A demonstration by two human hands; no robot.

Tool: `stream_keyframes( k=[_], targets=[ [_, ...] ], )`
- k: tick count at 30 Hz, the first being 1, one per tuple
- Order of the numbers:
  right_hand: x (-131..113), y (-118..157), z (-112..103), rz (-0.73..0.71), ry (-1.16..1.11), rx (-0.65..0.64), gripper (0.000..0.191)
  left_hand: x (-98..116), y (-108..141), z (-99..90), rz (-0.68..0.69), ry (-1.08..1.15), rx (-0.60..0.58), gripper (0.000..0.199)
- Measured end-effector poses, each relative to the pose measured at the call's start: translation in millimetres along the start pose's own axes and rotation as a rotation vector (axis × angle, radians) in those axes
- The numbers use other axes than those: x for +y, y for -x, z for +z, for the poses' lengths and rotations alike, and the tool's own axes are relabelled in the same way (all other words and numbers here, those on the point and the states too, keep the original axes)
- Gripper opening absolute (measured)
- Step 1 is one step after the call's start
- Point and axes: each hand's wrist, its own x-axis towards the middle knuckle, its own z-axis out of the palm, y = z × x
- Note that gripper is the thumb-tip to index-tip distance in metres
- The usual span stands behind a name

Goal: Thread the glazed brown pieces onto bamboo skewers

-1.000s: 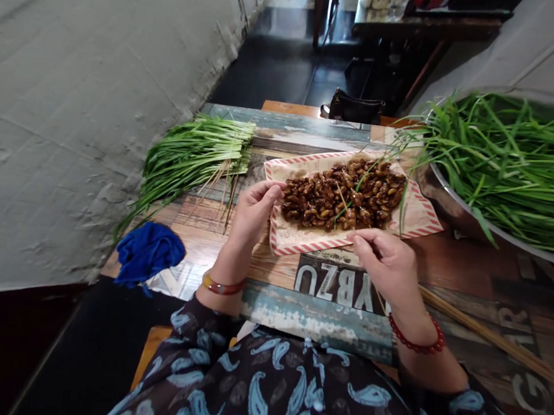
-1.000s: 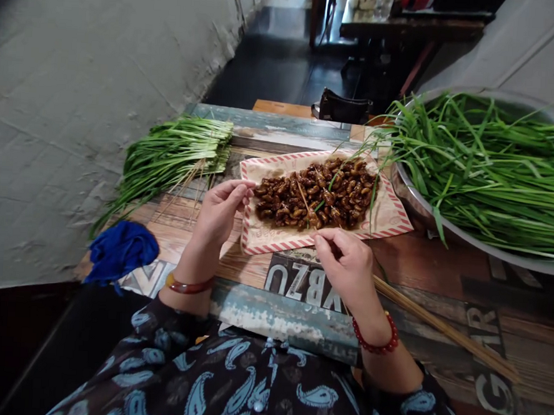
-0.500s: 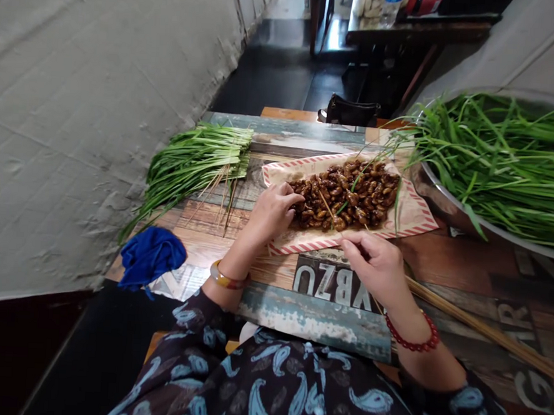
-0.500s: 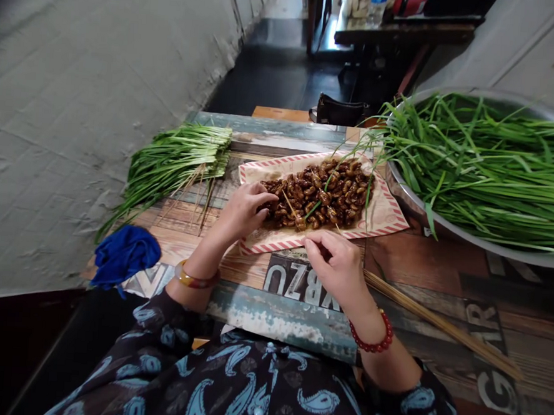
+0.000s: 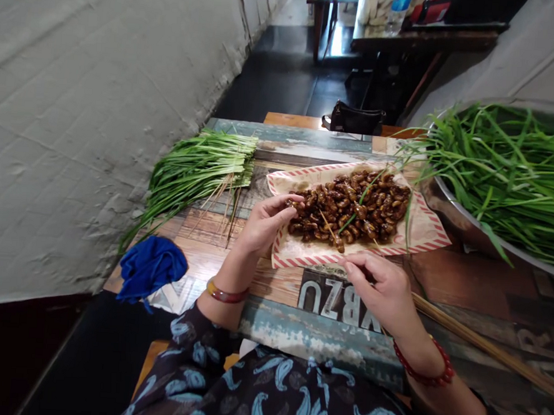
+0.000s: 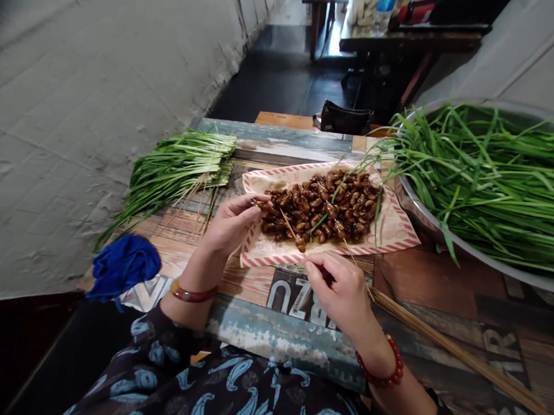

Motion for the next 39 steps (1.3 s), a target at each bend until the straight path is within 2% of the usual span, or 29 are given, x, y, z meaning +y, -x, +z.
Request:
stream_keyframes(
  k=[3,8,13,23,39],
  targets=[
    [-3,4,3,-0.001,-0.019,-0.021,0.014,7,7,3.1,-0.137,0.277,0.006,0.034],
    [-9,7,5,0.045,-0.023,-0.065,0.016,13,12,10.8,-0.208,0.399,-0.027,0.038],
    [-9,11,7,0.101,0.02,-0.125,0.021,15,14,14.2,-0.228,0.405,-0.036,0.037],
    [-10,13,9,0.112,0.036,-0.175,0.025,13,12,16.6,-0.342,0.416,0.058,0.038],
    [-11,8,10,0.125,0.035,-0.186,0.028,12,13,19.6,-0.32,0.387,0.086,0.036]
  ],
)
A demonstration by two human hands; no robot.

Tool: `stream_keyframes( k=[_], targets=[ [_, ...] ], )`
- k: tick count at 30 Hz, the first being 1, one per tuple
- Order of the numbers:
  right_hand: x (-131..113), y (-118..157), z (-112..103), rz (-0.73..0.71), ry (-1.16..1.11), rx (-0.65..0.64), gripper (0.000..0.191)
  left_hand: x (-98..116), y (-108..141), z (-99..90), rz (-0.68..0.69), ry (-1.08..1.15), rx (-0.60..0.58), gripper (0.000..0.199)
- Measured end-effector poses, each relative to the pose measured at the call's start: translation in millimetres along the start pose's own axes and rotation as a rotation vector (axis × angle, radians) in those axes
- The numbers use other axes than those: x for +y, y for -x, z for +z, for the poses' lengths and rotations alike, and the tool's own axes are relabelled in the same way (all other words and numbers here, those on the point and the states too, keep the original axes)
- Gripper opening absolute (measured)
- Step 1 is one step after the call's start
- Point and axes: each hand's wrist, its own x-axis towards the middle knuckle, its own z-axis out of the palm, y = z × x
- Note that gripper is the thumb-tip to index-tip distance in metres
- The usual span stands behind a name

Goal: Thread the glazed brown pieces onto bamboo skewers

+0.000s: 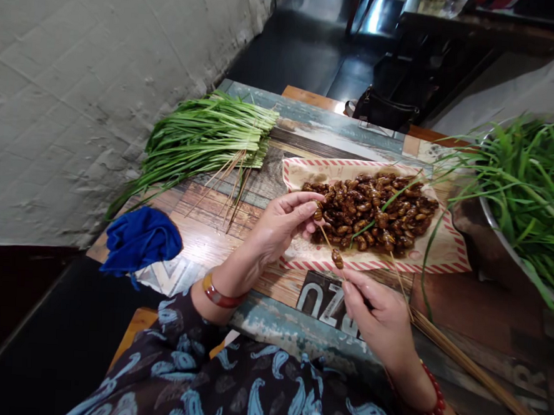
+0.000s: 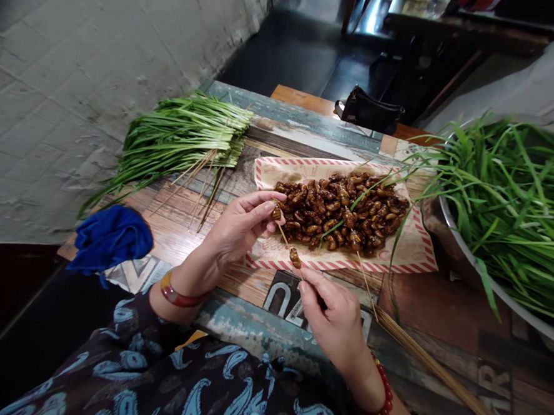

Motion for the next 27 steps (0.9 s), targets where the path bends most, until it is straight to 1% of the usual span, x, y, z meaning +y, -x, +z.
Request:
stream_keyframes(
  k=[13,19,23,27],
  targets=[
    [-0.1,-0.4,1.4,0.015,-0.011,0.01,0.028,0.3,1.4,2.9,0.02,-0.01,0.013,0.032],
    [1.2,-0.8,1.7,-0.004,0.012,0.031,0.028,-1.4,1.6,5.9,0.071,0.001,0.015,0.027],
    [2.3,-0.8,2.1,-0.017,0.015,0.022,0.029,-3.0,1.9,6.7,0.085,-0.016,0.016,0.027],
    [2.0,-0.8,3.3,-0.023,0.009,0.045,0.027,-3.2,3.3,8.0,0.097,-0.043,0.029,0.027]
  ],
)
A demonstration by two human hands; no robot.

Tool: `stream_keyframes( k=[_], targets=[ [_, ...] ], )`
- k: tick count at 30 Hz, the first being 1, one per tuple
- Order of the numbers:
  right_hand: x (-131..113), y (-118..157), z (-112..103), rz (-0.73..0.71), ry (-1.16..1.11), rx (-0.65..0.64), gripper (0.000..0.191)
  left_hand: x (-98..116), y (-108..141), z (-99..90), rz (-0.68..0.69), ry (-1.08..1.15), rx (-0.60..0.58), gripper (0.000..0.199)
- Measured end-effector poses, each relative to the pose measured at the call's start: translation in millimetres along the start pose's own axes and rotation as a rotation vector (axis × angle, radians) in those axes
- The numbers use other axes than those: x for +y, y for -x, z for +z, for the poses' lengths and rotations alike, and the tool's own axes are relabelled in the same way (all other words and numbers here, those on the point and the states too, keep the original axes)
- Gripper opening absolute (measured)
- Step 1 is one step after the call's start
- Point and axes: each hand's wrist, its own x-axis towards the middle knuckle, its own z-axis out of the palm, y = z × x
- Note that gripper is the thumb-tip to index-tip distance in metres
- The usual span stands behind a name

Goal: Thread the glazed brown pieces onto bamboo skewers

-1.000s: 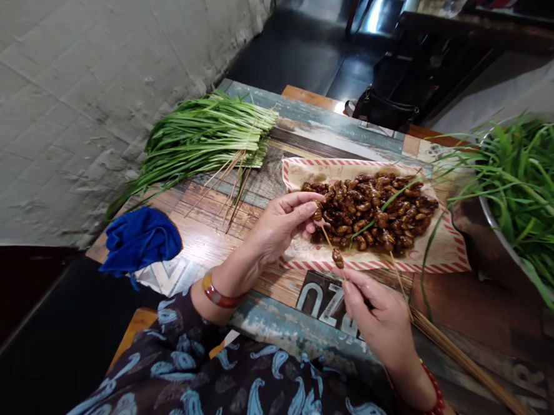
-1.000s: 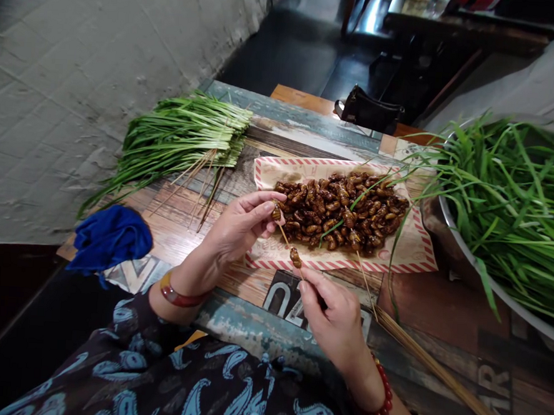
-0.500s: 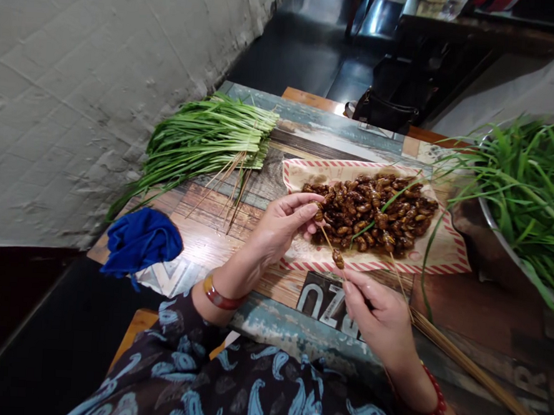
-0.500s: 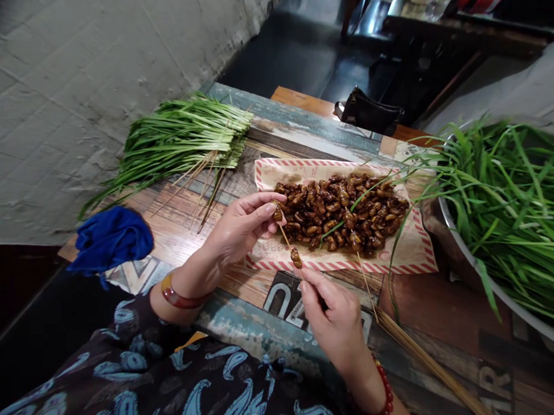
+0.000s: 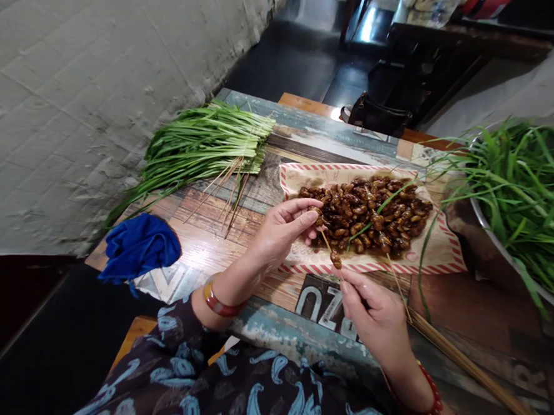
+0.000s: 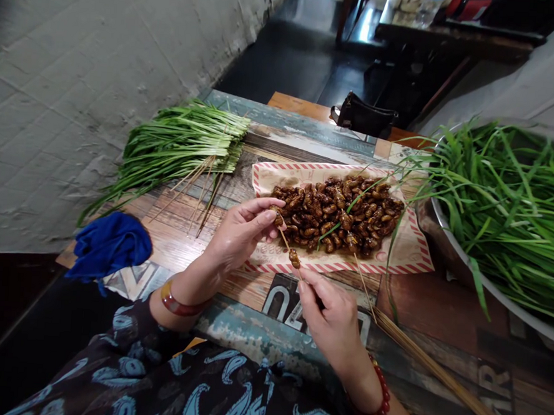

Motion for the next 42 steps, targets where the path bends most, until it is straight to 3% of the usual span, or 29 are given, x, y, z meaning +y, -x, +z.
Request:
stream_keyframes(
  k=[8,14,20,31,42],
  targets=[
    [0,-1,1,0.008,0.002,0.018,0.027,-2,6,4.7,0.002,-0.038,-0.026,0.031],
    [3,0,2,-0.02,0.024,0.051,0.026,3,9,1.1,-0.031,0.054,-0.106,0.051],
    [9,3,4,-0.036,0.032,0.06,0.026,6,11,-0.2,-0.114,0.222,-0.211,0.037],
    [12,6,9,-0.024,0.056,0.063,0.025,5,13,2.3,-0.051,0.23,-0.159,0.03],
    [14,3,5,-0.155,0.117,0.112,0.023,4,14,2.1,-0.071,0.182,-0.19,0.029]
  ],
)
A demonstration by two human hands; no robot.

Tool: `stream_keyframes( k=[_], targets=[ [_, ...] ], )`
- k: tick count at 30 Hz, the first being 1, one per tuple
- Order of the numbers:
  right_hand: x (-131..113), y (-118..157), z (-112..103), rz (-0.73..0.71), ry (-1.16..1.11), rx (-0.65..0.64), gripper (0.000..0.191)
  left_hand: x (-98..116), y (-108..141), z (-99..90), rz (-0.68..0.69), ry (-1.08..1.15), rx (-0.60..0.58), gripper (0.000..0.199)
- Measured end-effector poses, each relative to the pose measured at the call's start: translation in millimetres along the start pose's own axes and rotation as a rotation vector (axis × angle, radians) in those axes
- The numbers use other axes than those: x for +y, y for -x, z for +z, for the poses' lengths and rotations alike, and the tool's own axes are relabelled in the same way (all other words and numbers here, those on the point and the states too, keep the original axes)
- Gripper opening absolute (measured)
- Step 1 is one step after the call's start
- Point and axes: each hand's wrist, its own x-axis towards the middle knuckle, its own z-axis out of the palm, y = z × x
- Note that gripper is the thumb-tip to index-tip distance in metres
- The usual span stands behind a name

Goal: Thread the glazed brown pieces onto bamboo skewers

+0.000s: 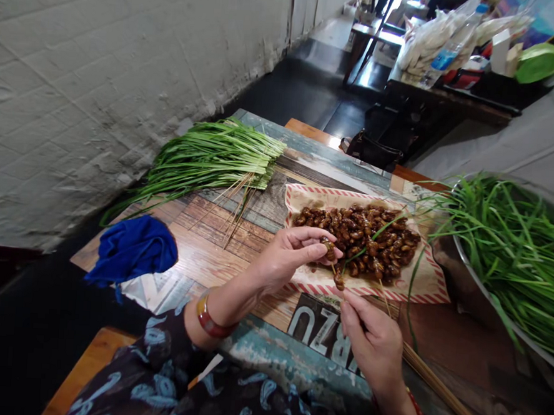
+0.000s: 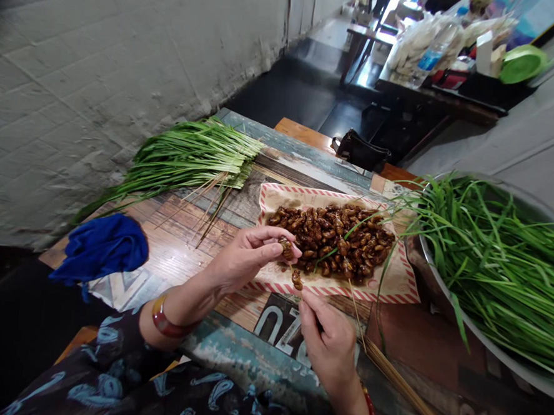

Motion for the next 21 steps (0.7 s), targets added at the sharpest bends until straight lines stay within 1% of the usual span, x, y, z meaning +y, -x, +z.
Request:
stream_keyframes(
  k=[6,9,14,21],
  targets=[
    [3,-3,-3,-0.062,0.009,0.005,0.022,-1,1,-2.0,-0.008,-0.003,-0.035,0.027],
    [3,-4,-3,-0.069,0.027,0.018,0.021,-2,2,-2.2,-0.002,-0.003,-0.04,0.026],
    [0,-5,-1,-0.04,0.022,0.024,0.022,-3,2,-0.8,0.008,-0.004,-0.03,0.026],
    [-9,-5,0,0.033,0.024,-0.028,0.025,-2,2,-0.1,0.008,-0.004,-0.016,0.027]
  ],
)
